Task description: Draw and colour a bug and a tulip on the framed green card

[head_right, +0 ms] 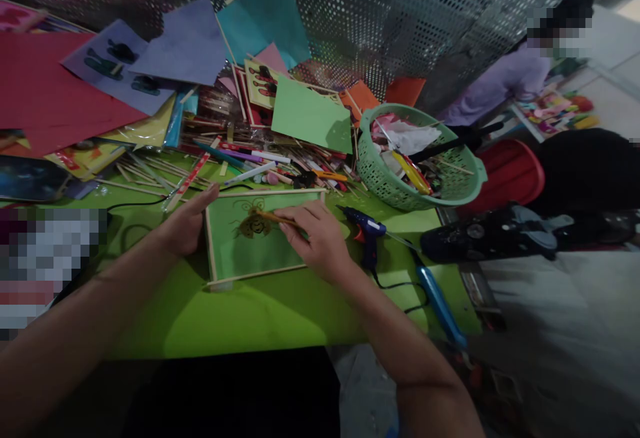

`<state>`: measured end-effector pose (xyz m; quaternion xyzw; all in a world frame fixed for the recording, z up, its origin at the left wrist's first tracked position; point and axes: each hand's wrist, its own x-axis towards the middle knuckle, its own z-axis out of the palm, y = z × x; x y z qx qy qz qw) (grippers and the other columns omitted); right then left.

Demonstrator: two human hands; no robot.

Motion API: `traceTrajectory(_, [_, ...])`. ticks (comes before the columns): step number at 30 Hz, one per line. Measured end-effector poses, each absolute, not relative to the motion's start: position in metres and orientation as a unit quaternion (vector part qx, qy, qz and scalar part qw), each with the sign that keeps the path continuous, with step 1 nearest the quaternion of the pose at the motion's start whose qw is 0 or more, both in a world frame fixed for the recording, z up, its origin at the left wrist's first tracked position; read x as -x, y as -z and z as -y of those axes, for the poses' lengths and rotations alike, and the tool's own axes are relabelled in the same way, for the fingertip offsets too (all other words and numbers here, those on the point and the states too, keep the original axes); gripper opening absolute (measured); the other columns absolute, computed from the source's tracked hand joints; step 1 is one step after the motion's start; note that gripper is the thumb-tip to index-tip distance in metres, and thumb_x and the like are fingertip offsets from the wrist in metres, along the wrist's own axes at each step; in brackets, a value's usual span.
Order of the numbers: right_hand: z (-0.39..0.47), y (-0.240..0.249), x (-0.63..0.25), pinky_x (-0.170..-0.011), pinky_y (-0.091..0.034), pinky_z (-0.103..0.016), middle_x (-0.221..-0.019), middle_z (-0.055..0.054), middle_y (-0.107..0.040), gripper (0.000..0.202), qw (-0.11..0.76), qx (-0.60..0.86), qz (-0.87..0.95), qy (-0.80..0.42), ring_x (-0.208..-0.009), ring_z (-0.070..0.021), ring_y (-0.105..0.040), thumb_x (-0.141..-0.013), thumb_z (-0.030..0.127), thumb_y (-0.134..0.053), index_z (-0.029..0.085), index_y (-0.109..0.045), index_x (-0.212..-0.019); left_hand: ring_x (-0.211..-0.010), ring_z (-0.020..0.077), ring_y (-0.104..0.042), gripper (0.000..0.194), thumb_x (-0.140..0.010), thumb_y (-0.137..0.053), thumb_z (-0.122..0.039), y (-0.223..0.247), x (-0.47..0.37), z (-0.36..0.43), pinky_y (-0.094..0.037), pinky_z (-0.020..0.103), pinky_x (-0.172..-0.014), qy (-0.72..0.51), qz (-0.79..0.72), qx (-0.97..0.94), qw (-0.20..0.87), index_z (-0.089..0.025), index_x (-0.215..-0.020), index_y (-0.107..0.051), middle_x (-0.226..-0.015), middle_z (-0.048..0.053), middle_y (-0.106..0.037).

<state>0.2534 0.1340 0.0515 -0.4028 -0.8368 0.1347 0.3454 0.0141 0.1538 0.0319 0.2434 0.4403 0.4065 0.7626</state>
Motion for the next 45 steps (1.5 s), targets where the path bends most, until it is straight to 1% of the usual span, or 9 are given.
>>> traceTrajectory(3, [-0.1336, -0.0506, -0.2528, -0.079, -0.051, -0.037, -0.095, -0.006, -0.073, 0.018, 0.346, 0.403, 0.836, -0.137, -0.088, -0.0212, -0.063, -0.095, 0.023, -0.059, 0.023, -0.070, -0.110, -0.111, 0.0370, -0.070, 0.056, -0.080, -0.064, -0.061, -0.0310, -0.0143, -0.1542, -0.052, 0.050, -0.102, -0.406, -0.434, -0.254, 0.763, -0.022, -0.120, -0.071, -0.100, 0.011, -0.080])
traceTrajectory(8, [-0.1329, -0.0515, -0.2521, -0.077, -0.050, -0.035, -0.094, -0.005, -0.072, 0.018, 0.335, 0.397, 0.843, -0.137, -0.086, -0.0203, -0.062, -0.096, 0.023, -0.059, 0.024, -0.070, -0.110, -0.110, 0.0383, -0.070, 0.057, -0.083, -0.058, -0.063, -0.0299, -0.0136, -0.1547, -0.054, 0.051, -0.099, -0.377, -0.426, -0.258, 0.781, -0.020, -0.117, -0.073, -0.095, 0.011, -0.080])
traceTrajectory(12, [-0.1330, -0.0523, -0.2514, -0.077, -0.050, -0.035, -0.093, -0.006, -0.072, 0.018, 0.334, 0.396, 0.845, -0.134, -0.085, -0.0201, -0.061, -0.095, 0.022, -0.059, 0.022, -0.070, -0.109, -0.112, 0.0378, -0.069, 0.055, -0.080, -0.062, -0.062, -0.0293, -0.0135, -0.1551, -0.054, 0.048, -0.100, -0.387, -0.423, -0.253, 0.779, -0.020, -0.113, -0.074, -0.095, 0.011, -0.080])
traceTrajectory(18, [-0.1336, -0.0517, -0.2505, -0.078, -0.050, -0.036, -0.095, -0.005, -0.072, 0.018, 0.338, 0.396, 0.843, -0.137, -0.087, -0.0202, -0.062, -0.095, 0.022, -0.060, 0.023, -0.070, -0.109, -0.113, 0.0370, -0.069, 0.050, -0.081, -0.062, -0.060, -0.0315, -0.0144, -0.1544, -0.053, 0.048, -0.101, -0.401, -0.423, -0.256, 0.771, -0.021, -0.111, -0.074, -0.093, 0.009, -0.081])
traceTrajectory(22, [-0.1338, -0.0519, -0.2497, -0.078, -0.050, -0.035, -0.095, -0.006, -0.072, 0.018, 0.337, 0.397, 0.843, -0.135, -0.087, -0.0199, -0.061, -0.095, 0.021, -0.060, 0.022, -0.070, -0.110, -0.112, 0.0369, -0.069, 0.051, -0.080, -0.063, -0.061, -0.0306, -0.0141, -0.1546, -0.054, 0.048, -0.099, -0.397, -0.428, -0.252, 0.772, -0.021, -0.109, -0.075, -0.092, 0.009, -0.081])
traceTrajectory(26, [-0.1333, -0.0520, -0.2501, -0.077, -0.049, -0.035, -0.093, -0.005, -0.072, 0.018, 0.333, 0.397, 0.845, -0.135, -0.085, -0.0198, -0.060, -0.095, 0.021, -0.060, 0.022, -0.070, -0.109, -0.112, 0.0371, -0.069, 0.054, -0.080, -0.062, -0.063, -0.0280, -0.0136, -0.1551, -0.055, 0.049, -0.098, -0.387, -0.419, -0.256, 0.780, -0.022, -0.112, -0.074, -0.093, 0.009, -0.081])
traceTrajectory(35, [-0.1333, -0.0525, -0.2503, -0.078, -0.049, -0.034, -0.094, -0.006, -0.073, 0.018, 0.333, 0.392, 0.846, -0.142, -0.086, -0.0194, -0.061, -0.094, 0.020, -0.060, 0.020, -0.070, -0.109, -0.114, 0.0353, -0.069, 0.056, -0.081, -0.062, -0.063, -0.0271, -0.0134, -0.1540, -0.053, 0.047, -0.102, -0.394, -0.429, -0.252, 0.773, -0.020, -0.117, -0.071, -0.099, 0.010, -0.080])
traceTrajectory(40, [-0.1333, -0.0528, -0.2494, -0.078, -0.050, -0.034, -0.094, -0.005, -0.073, 0.018, 0.335, 0.396, 0.844, -0.138, -0.086, -0.0192, -0.062, -0.095, 0.021, -0.060, 0.023, -0.070, -0.109, -0.114, 0.0348, -0.069, 0.053, -0.083, -0.061, -0.061, -0.0279, -0.0133, -0.1540, -0.052, 0.047, -0.103, -0.394, -0.423, -0.246, 0.778, -0.022, -0.116, -0.071, -0.099, 0.009, -0.080])
traceTrajectory(45, [-0.1335, -0.0519, -0.2494, -0.078, -0.050, -0.036, -0.096, -0.005, -0.073, 0.019, 0.326, 0.404, 0.844, -0.135, -0.087, -0.0200, -0.062, -0.096, 0.024, -0.059, 0.024, -0.070, -0.111, -0.112, 0.0345, -0.070, 0.052, -0.083, -0.064, -0.059, -0.0310, -0.0140, -0.1534, -0.052, 0.047, -0.103, -0.398, -0.422, -0.243, 0.778, -0.019, -0.116, -0.069, -0.101, 0.012, -0.080])
